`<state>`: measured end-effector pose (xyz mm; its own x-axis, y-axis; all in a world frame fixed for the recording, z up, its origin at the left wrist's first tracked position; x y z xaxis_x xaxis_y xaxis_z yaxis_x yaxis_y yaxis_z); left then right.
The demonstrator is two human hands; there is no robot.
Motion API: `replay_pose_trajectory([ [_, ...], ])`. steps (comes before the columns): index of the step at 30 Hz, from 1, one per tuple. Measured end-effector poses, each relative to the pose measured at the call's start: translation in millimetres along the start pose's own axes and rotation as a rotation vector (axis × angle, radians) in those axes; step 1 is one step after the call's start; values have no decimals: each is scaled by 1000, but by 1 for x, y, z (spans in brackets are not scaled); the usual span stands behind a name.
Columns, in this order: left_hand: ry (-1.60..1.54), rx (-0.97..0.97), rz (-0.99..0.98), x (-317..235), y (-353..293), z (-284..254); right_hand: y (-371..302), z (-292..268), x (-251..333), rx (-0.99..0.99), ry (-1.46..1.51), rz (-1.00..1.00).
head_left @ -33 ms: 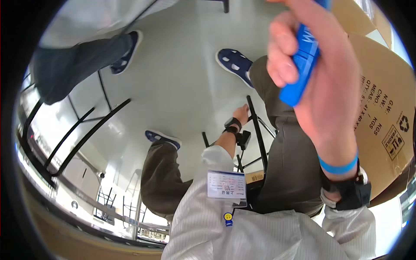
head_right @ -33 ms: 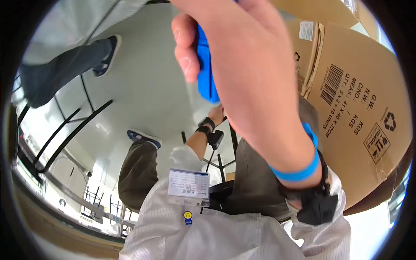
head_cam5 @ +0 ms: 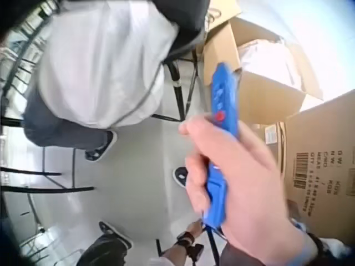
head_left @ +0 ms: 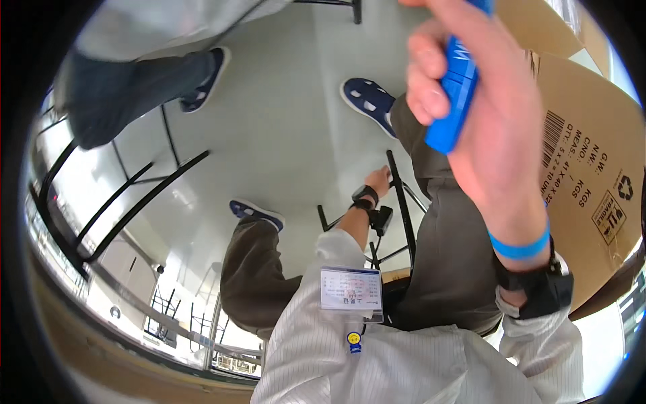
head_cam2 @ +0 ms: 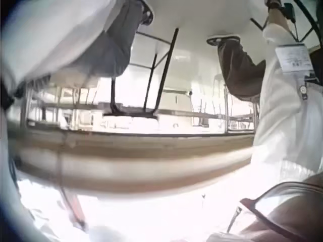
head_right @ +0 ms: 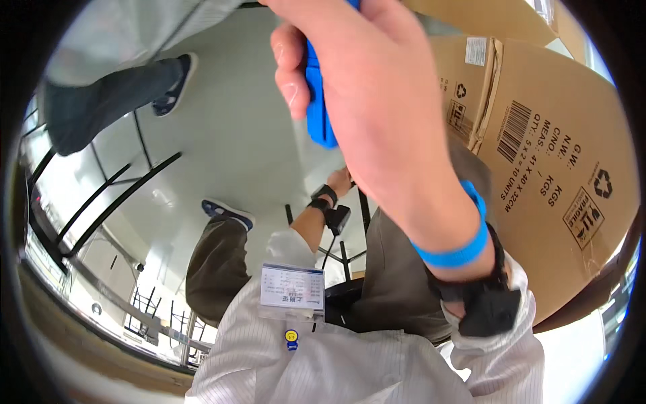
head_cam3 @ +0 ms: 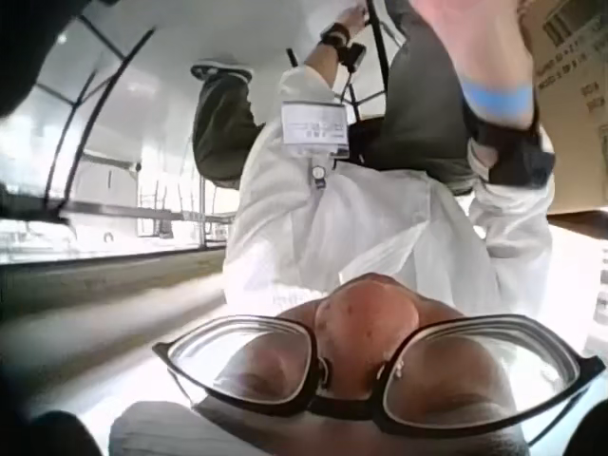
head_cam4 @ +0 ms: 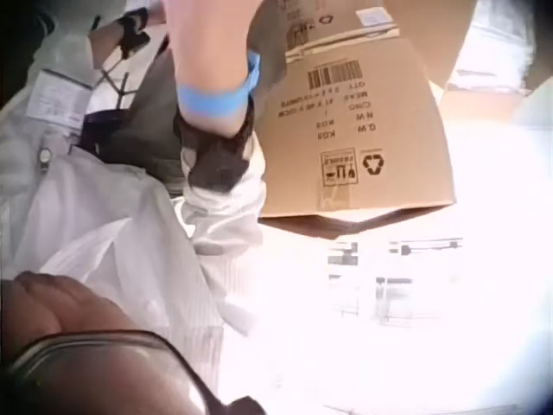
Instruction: Assembling a white plastic frame component using adhesive, wipes, and a small press machine.
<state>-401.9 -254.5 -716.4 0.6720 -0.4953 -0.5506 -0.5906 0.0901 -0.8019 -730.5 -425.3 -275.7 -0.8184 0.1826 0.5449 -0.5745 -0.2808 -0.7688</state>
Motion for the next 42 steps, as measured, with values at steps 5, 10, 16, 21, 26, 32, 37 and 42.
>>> replay_pose_trajectory([
  [5,90,-382,-339,-4,-96,-112,-4,35,-15,300,-133,-273],
  [10,-181,-807,-333,7,-248,-206,-82,88,-57,543,-61,-335],
  [16,-783,-757,62,-106,-386,-217,-213,90,-88,906,-205,-344],
  [21,-1050,-722,248,-116,-555,-167,-345,138,-101,1138,-373,-477],
  [26,-1097,-743,375,-134,-682,-148,-397,197,-101,1265,-597,-549],
  [32,-814,-1004,515,-146,-808,-136,-382,261,-139,1210,-827,-656],
  [37,-637,-1273,396,-122,-897,-157,-365,297,-159,1176,-909,-483],
  [42,-741,-1560,336,-54,-939,-196,-358,317,-167,1228,-874,-549],
])
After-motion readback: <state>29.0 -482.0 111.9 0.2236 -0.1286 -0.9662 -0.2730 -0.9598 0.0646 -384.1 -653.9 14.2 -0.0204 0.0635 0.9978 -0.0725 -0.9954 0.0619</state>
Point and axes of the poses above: each hand's wrist, its own y-axis towards the middle knuckle, its own z-axis out of the palm, x = y × z, the point moved 9 cm from there along y, towards the middle knuckle, and after that the axes turned 5 degrees about y, right-handed, at the moved point
